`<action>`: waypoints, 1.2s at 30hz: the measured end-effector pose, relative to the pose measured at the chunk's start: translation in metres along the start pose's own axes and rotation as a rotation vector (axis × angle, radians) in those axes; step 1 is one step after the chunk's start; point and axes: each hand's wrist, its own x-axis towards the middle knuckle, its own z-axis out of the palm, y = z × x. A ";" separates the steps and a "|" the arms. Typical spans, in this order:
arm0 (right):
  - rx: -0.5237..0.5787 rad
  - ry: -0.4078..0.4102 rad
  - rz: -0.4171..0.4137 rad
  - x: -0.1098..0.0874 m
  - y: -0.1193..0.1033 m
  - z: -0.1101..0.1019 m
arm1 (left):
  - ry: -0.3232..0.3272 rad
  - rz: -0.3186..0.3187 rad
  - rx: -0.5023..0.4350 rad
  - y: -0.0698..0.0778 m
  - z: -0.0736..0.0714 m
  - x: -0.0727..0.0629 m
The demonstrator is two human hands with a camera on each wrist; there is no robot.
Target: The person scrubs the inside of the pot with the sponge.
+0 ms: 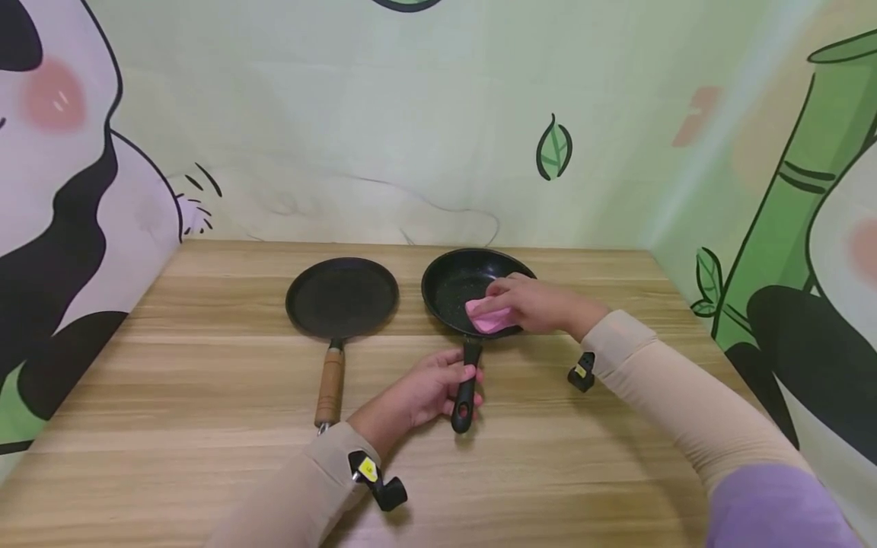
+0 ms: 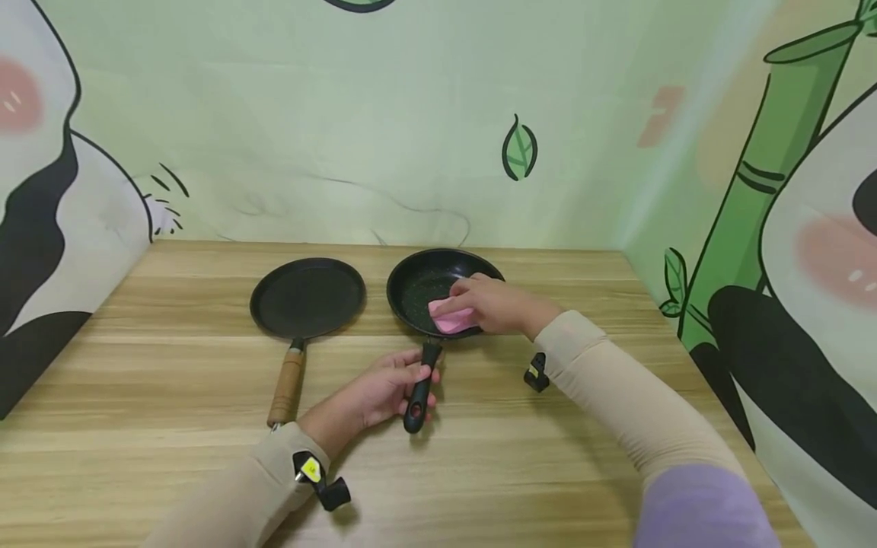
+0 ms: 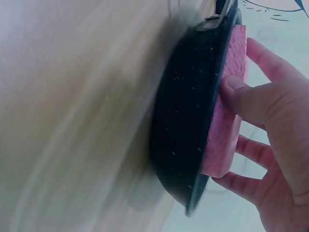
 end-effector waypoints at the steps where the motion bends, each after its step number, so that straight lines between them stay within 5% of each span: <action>1: -0.005 0.012 -0.015 0.002 -0.001 0.002 | -0.003 0.000 0.001 0.000 0.000 0.000; 6: -0.035 0.068 -0.035 0.019 -0.008 0.015 | -0.012 -0.011 -0.008 0.002 -0.001 0.000; 14: -0.073 0.093 0.140 0.045 -0.021 0.023 | -0.026 -0.006 -0.018 0.002 -0.001 0.000; 26: -0.106 0.035 0.191 0.052 -0.026 0.018 | -0.024 -0.010 -0.015 0.002 -0.001 0.002; 36: -0.052 0.072 0.327 0.062 -0.024 0.021 | -0.034 -0.001 -0.021 0.001 0.000 -0.001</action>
